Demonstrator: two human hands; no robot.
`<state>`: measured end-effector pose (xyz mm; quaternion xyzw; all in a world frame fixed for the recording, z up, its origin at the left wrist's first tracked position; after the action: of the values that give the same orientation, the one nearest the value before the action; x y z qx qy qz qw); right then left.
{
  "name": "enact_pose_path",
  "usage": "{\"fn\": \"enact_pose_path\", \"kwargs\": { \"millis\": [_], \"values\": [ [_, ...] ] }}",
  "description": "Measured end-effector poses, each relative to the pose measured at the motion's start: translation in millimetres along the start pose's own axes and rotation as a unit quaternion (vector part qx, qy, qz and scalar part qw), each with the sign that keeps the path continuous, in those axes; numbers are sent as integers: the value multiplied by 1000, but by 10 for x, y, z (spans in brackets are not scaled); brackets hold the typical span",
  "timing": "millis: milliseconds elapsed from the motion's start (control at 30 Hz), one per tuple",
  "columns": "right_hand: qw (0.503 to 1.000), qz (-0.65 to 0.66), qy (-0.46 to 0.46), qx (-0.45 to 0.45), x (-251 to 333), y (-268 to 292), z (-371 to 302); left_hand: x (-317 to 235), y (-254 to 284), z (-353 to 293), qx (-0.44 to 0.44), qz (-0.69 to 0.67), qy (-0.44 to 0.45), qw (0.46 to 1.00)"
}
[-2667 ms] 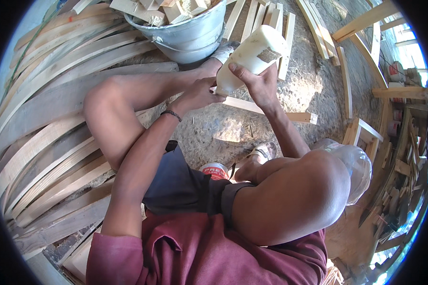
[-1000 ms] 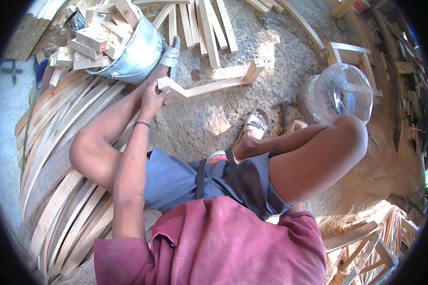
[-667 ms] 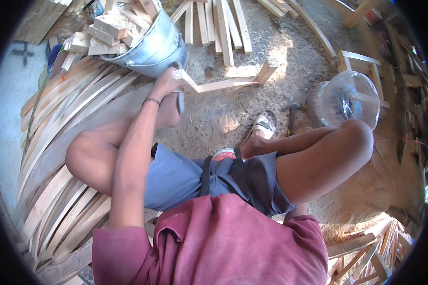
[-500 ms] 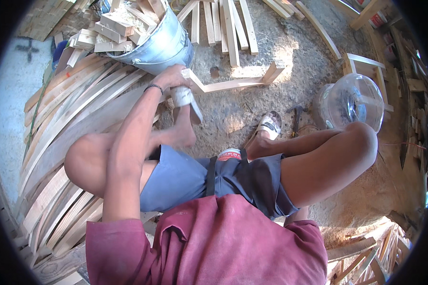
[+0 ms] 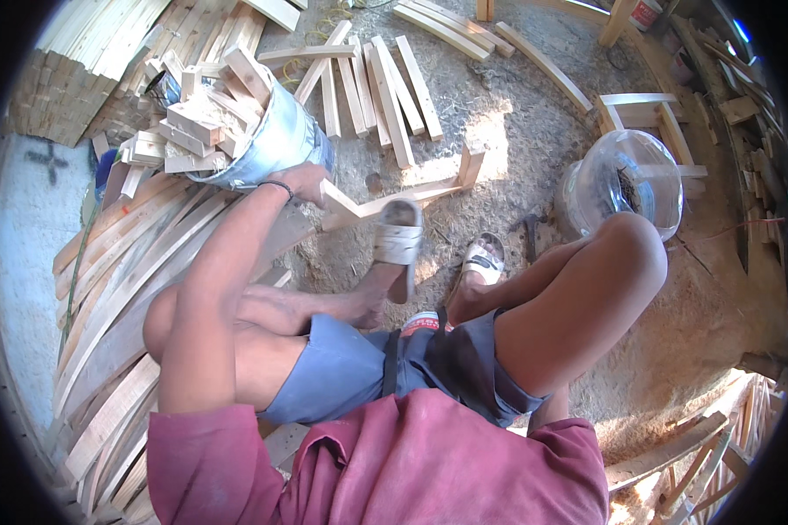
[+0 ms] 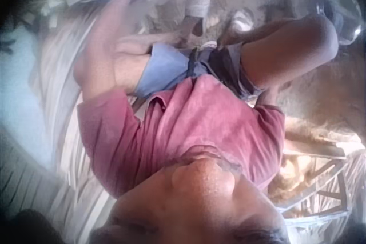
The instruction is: The person applies adhesive to wood pieces and hammers nails into a joint to assemble a frame.
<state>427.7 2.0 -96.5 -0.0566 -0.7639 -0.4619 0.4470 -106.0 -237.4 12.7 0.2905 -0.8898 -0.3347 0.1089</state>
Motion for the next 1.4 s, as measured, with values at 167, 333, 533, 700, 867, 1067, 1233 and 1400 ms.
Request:
{"fn": "enact_pose_path", "kwargs": {
  "millis": [167,333,533,700,867,1067,1233,1400],
  "values": [
    [992,52,83,74,742,-504,-46,257,-2,55,219,45,9,975],
    [970,84,163,159,1535,-1102,24,243,782,279,240,52,66,967],
    [970,80,138,182,1588,-1290,56,345,1267,1697,-7,-24,-52,998],
    [983,30,84,162,1160,-1024,144,627,1033,2544,-135,-80,13,987],
    [993,-51,14,104,643,-559,216,-5,976,2664,-252,219,-106,937],
    [992,-98,-29,68,393,-295,320,-158,661,2732,-193,283,-310,887],
    [993,-114,-13,34,400,-211,457,-396,569,2686,-146,325,-350,866],
    [989,-121,84,20,596,-197,1113,-336,496,2800,-214,322,-359,850]
  ]
}}
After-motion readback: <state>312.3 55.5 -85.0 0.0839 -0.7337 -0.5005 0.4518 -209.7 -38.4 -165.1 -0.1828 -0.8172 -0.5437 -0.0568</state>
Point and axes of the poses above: each hand's wrist, its own z-axis towards the middle knuckle, its own y-axis out of the back of the hand, x = y × z, the point moved 8 cm from there along z, towards the middle knuckle, and after that the axes turned 5 degrees about z, right-handed, at the moved point
